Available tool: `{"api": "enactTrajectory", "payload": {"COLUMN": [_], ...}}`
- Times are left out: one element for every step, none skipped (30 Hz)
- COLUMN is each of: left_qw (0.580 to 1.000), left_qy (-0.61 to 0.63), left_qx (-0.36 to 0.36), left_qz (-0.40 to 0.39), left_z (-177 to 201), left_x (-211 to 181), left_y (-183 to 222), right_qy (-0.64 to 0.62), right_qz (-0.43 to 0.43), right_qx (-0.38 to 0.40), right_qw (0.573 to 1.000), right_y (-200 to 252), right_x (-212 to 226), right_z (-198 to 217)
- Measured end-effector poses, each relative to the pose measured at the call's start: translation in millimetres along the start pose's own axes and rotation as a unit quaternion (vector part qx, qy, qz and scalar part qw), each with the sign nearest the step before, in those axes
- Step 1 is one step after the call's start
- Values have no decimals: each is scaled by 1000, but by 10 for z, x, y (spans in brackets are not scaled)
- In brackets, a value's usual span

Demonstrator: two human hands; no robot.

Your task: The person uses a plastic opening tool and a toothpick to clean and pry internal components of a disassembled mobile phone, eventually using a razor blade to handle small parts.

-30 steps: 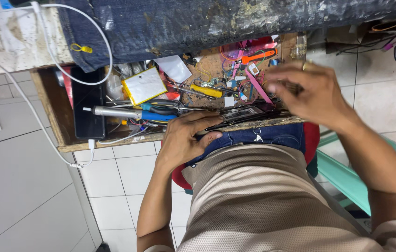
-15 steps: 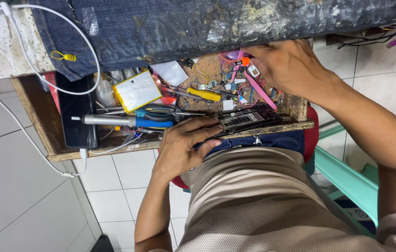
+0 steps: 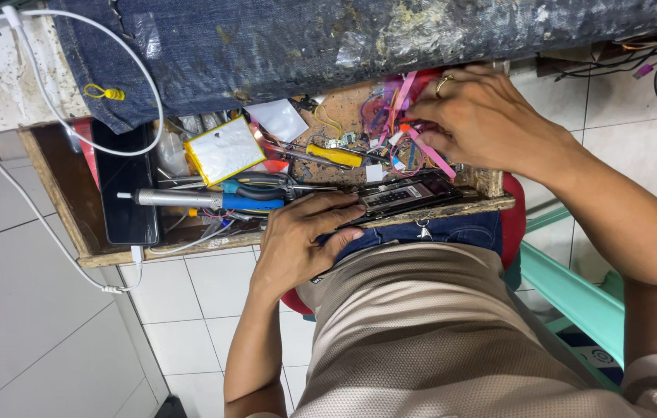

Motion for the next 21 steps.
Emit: {"api": "enactTrajectory", "payload": {"left_qw": [1000, 1000, 1000, 1000, 1000, 1000, 1000, 1000, 1000, 1000, 1000, 1000, 1000, 1000, 1000, 1000, 1000, 1000, 1000, 1000, 1000], "left_qy": [-2, -5, -4, -5, -6, -8, -11, -13, -12, -11, -11, -11, -12, -12, -11, -9, -8, -9, -10, -12, -11], "left_qx": [-1, -1, 0, -2, -4, -3, -2, -1, -1, -2, -2, -2, -3, -3, -2, -1, 0, -1, -2, -3, -3], "left_qz": [0, 0, 1, 2, 3, 2, 0, 0, 4, 6, 9, 9, 10, 9, 9, 9, 9, 9, 9, 8, 8], "left_z": [-3, -5, -5, -5, -1, 1, 3, 2, -2, -2, -3, -4, -3, -2, 0, 1, 1, 0, -3, -2, -1], "left_x": [0, -2, -9, -16, -20, -20, -16, -18, -23, -26, -27, -30, -32, -30, -30, -31, -30, -31, -31, -29, -26], "left_y": [-1, -4, -2, -1, -2, -7, -14, -10, -1, -3, -8, -7, -5, -10, -12, -11, -11, -7, -3, -7, -10], "right_qy": [0, -1, -12, -22, -31, -30, -29, -29, -23, -16, -10, -10, -11, -11, -15, -19, -23, -25, -27, -27, -26], "right_qz": [8, 15, 6, 0, -6, 0, 6, 11, 9, 5, 0, 0, 1, 0, -4, -8, -12, -5, 3, 10, 11], "right_qx": [10, 20, 36, 52, 68, 56, 43, 32, 41, 48, 56, 56, 56, 55, 45, 35, 26, 11, -5, -21, -28], "right_qw": [1000, 1000, 999, 998, 997, 998, 999, 999, 999, 999, 998, 998, 998, 998, 999, 999, 999, 1000, 1000, 999, 999], "right_y": [9, 18, 42, 60, 70, 79, 93, 109, 125, 143, 157, 165, 169, 171, 182, 198, 216, 240, 271, 297, 321], "right_x": [0, 1, 19, 44, 58, 59, 59, 65, 80, 105, 120, 129, 138, 144, 149, 152, 158, 171, 186, 200, 220], "right_z": [2, 1, -10, -25, -38, -39, -38, -40, -53, -64, -69, -71, -77, -81, -77, -68, -56, -41, -17, 9, 29]}}
Point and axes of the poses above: each hand's wrist, its own y-axis away from the middle knuckle, its own z-axis out of the back of the hand, x = y × z, the point moved 1 cm from there along -y, towards the middle knuckle, and after that the axes turned 2 degrees about -y, right-handed, at the moved point
